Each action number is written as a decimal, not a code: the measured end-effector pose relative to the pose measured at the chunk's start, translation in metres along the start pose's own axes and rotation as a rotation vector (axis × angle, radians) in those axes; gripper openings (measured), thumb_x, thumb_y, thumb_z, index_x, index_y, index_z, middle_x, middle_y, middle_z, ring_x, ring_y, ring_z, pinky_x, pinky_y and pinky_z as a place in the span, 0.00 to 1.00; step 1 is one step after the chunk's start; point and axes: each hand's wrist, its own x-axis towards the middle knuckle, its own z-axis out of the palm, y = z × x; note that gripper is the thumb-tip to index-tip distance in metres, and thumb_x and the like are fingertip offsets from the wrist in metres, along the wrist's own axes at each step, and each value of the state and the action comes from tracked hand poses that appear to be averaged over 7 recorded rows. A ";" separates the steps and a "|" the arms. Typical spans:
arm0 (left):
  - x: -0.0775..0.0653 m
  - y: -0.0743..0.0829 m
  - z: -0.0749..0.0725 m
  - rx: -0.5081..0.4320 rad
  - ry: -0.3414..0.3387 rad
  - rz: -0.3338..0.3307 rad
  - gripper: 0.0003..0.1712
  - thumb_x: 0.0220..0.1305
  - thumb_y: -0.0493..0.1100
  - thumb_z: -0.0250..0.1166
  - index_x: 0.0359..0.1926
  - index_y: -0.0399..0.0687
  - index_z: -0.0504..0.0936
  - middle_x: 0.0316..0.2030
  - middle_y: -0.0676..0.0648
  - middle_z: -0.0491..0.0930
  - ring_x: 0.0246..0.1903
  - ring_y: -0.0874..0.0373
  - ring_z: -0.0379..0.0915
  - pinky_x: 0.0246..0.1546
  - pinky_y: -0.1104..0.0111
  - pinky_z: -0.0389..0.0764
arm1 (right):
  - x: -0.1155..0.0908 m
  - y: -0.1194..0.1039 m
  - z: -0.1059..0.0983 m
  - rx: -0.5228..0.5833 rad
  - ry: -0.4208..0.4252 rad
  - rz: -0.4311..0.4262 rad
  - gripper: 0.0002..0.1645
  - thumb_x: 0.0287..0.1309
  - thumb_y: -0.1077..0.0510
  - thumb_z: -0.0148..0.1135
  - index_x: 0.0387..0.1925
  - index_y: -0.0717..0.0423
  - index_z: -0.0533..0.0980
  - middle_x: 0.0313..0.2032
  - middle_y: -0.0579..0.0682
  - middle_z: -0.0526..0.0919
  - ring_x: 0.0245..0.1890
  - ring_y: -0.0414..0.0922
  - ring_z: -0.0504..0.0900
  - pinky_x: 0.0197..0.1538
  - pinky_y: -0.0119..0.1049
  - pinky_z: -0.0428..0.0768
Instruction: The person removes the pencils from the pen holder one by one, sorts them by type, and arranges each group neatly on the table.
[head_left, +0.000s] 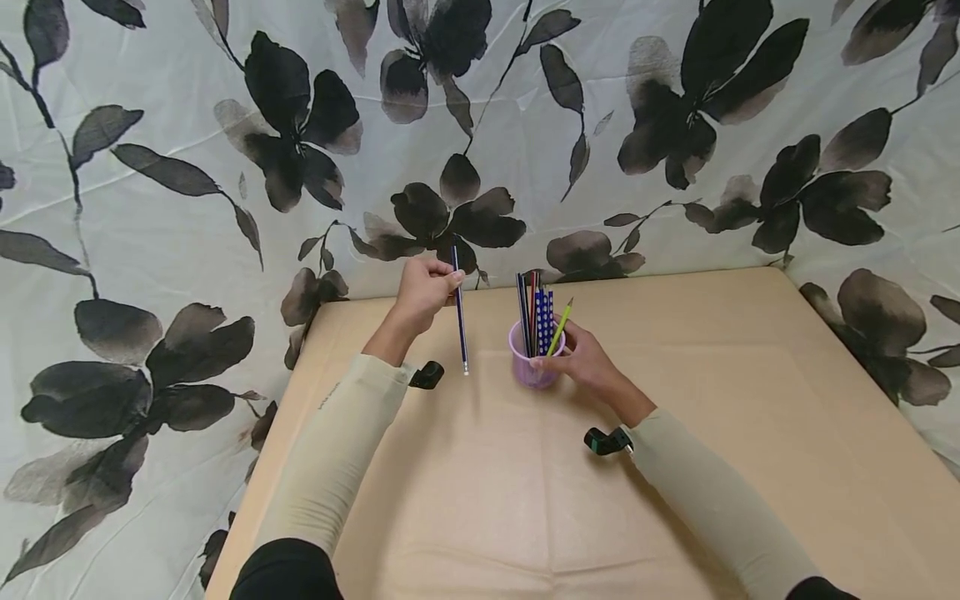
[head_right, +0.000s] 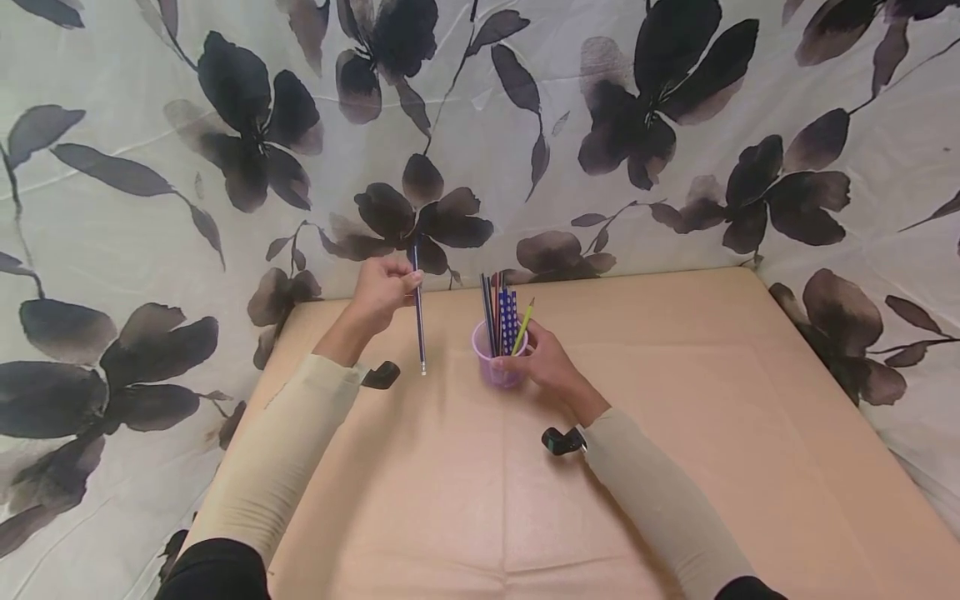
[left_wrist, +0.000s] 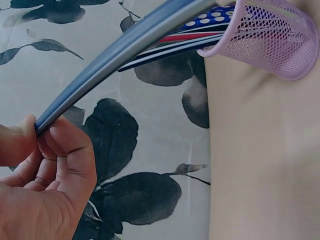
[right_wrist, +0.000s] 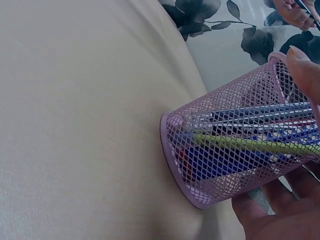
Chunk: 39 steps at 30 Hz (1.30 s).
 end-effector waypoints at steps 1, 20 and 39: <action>0.000 -0.001 -0.001 -0.002 -0.001 -0.002 0.07 0.72 0.32 0.64 0.43 0.28 0.79 0.36 0.45 0.77 0.31 0.58 0.76 0.31 0.76 0.85 | 0.000 0.000 0.000 0.001 -0.003 -0.004 0.56 0.59 0.58 0.77 0.81 0.53 0.55 0.75 0.62 0.68 0.77 0.63 0.67 0.80 0.59 0.64; -0.012 -0.029 -0.015 0.052 0.001 -0.078 0.06 0.74 0.35 0.64 0.41 0.32 0.79 0.37 0.44 0.76 0.32 0.58 0.75 0.35 0.71 0.87 | -0.004 0.005 -0.004 -0.001 -0.005 -0.025 0.54 0.58 0.61 0.77 0.80 0.54 0.58 0.73 0.62 0.71 0.74 0.62 0.70 0.79 0.58 0.67; -0.006 -0.057 -0.041 0.085 -0.009 -0.111 0.06 0.73 0.31 0.62 0.37 0.31 0.78 0.37 0.45 0.76 0.29 0.59 0.75 0.30 0.72 0.85 | 0.002 0.005 -0.001 0.018 -0.001 -0.024 0.54 0.58 0.61 0.77 0.80 0.54 0.58 0.73 0.63 0.71 0.73 0.63 0.72 0.78 0.59 0.69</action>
